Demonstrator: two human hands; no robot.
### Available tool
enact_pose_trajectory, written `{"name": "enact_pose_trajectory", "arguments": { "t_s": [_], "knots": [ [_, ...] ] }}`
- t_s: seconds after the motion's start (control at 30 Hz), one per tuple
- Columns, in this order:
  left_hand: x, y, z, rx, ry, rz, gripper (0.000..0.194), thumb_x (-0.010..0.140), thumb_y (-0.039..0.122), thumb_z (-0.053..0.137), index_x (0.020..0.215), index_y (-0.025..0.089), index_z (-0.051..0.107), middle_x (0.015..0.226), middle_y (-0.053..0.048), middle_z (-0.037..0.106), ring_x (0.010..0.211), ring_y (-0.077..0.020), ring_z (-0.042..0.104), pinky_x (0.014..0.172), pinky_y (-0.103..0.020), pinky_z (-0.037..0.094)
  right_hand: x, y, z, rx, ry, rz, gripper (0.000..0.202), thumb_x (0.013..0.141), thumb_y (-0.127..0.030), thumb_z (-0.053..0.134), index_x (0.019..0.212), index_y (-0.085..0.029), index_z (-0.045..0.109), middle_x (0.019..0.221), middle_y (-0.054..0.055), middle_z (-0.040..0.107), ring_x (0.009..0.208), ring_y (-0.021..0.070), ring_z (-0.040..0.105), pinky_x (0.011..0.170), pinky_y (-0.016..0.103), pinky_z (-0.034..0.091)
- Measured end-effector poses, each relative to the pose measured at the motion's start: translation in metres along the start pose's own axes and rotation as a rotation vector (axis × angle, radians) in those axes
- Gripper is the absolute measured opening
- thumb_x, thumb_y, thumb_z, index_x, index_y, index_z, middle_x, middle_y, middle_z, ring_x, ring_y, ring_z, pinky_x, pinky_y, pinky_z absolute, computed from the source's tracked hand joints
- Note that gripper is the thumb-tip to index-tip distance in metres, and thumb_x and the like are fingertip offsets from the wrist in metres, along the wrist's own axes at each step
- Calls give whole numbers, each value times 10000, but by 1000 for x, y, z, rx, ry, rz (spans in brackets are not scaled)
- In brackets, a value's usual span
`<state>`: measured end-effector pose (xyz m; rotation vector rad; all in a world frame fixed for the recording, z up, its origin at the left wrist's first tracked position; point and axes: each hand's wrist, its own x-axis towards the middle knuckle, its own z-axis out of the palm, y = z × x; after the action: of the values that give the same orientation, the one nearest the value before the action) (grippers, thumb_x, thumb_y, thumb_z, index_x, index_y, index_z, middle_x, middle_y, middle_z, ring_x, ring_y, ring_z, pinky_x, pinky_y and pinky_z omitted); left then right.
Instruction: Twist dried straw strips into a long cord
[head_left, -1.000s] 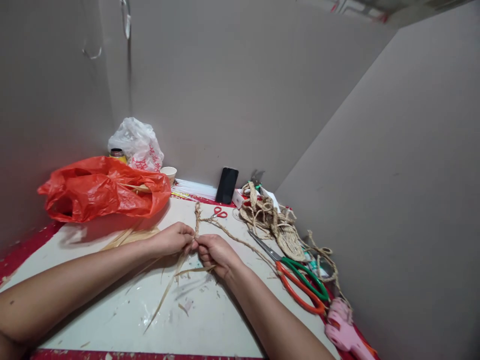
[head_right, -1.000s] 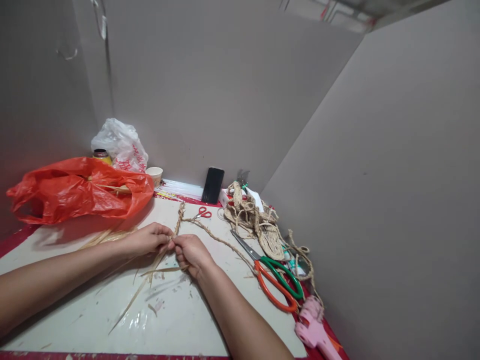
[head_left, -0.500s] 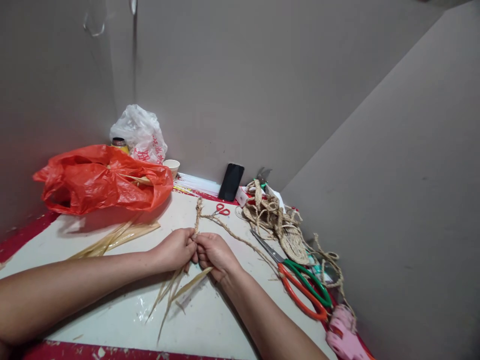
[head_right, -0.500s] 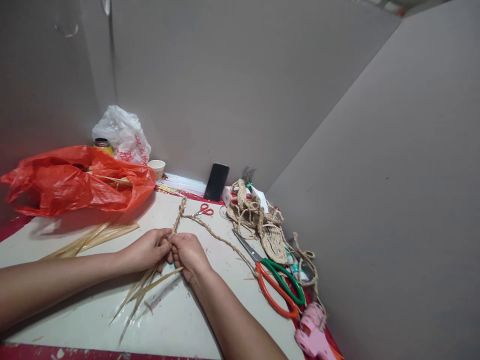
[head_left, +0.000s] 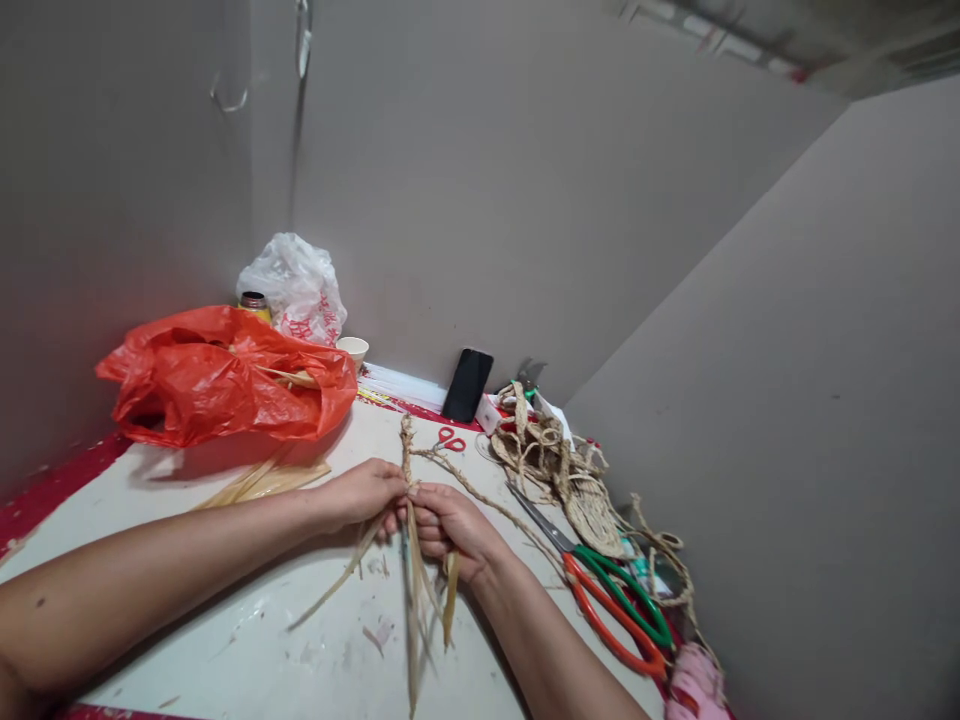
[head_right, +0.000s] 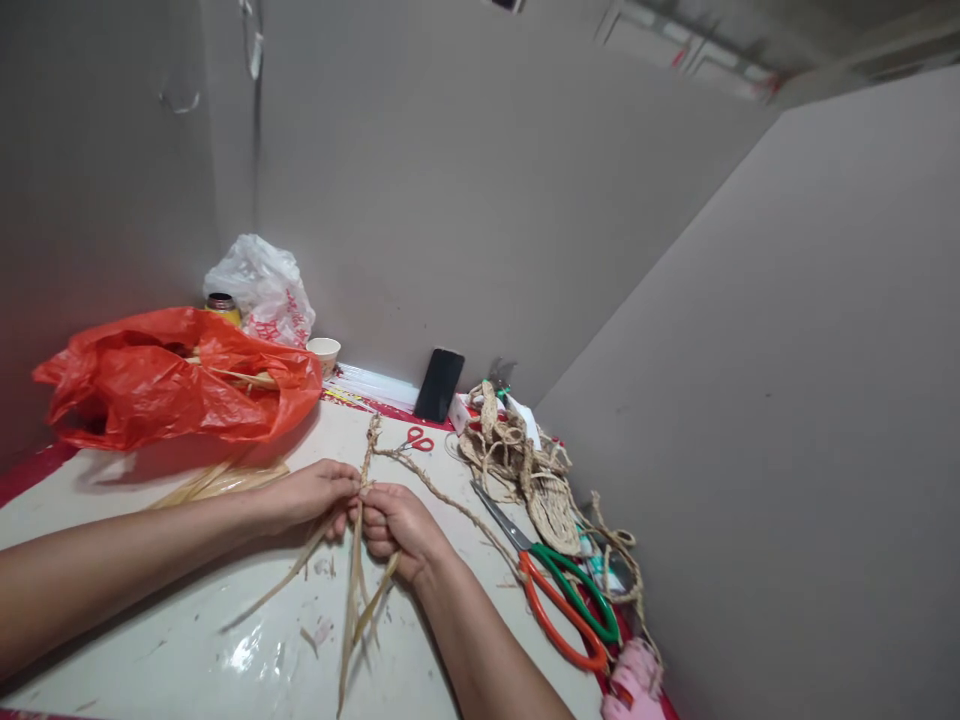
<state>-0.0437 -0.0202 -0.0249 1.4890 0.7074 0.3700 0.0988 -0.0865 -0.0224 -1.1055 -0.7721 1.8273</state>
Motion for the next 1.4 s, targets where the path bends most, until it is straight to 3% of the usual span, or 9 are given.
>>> {"name": "enact_pose_trajectory", "arguments": {
  "t_s": [0.1,0.23,0.43,0.6,0.77,0.9,1.1,1.3,1.4],
  "knots": [
    [-5,2,3,57,9,6,187,736,305,441,643,154,500,465,63,403,388,-57,286,442,-204,251,-2,-1,-1,-43,-20,27,196,727,-303,634,712,-132,540,442,-129,226,365,12,76,336,154,29],
    [-4,4,-9,266,14,122,211,716,253,436,672,129,601,584,12,556,527,-90,430,567,-212,343,-4,-3,-2,-190,-14,30,199,754,-342,601,719,-164,520,444,-124,231,370,30,85,346,172,34],
    [-1,3,-15,433,24,126,219,703,232,427,684,130,619,669,-11,626,636,-128,509,630,-226,369,-6,-4,1,-678,108,-160,246,812,-344,498,665,-154,549,452,-85,311,392,60,214,389,207,150],
    [-4,4,-12,325,33,13,225,712,317,475,627,135,576,522,34,497,487,-79,379,506,-210,287,-3,1,0,-1038,186,-356,230,827,-244,427,658,-153,554,563,-30,445,538,101,375,524,213,295],
    [-9,5,-9,153,12,-142,206,675,363,526,630,162,527,425,82,324,374,-57,205,408,-224,123,0,12,-1,-1304,343,-467,255,838,-258,417,639,-166,547,610,2,516,596,125,419,546,225,286],
    [-9,3,-8,175,45,-102,218,680,368,519,609,162,509,417,81,308,377,-57,204,412,-228,124,-3,9,-5,-1285,312,-438,279,839,-304,429,616,-166,525,582,-12,483,573,117,398,528,227,265],
    [-5,-5,-10,290,72,-4,248,688,382,506,587,157,481,499,59,384,470,-67,281,464,-217,214,-6,-5,-12,-1063,257,-316,228,771,-292,492,586,-161,507,528,-44,393,520,98,330,492,224,242],
    [-3,-10,-11,314,44,80,256,696,374,485,602,142,533,538,38,469,503,-77,341,498,-213,257,-3,5,10,-922,241,-223,244,828,-282,372,683,-167,531,472,-64,335,413,92,284,424,223,222],
    [-5,-9,-10,184,10,30,220,678,340,485,578,146,518,530,28,503,475,-75,366,481,-214,256,-3,17,24,-1007,295,-287,264,842,-241,359,651,-173,528,500,-24,441,469,114,396,473,229,288]
  ]
}}
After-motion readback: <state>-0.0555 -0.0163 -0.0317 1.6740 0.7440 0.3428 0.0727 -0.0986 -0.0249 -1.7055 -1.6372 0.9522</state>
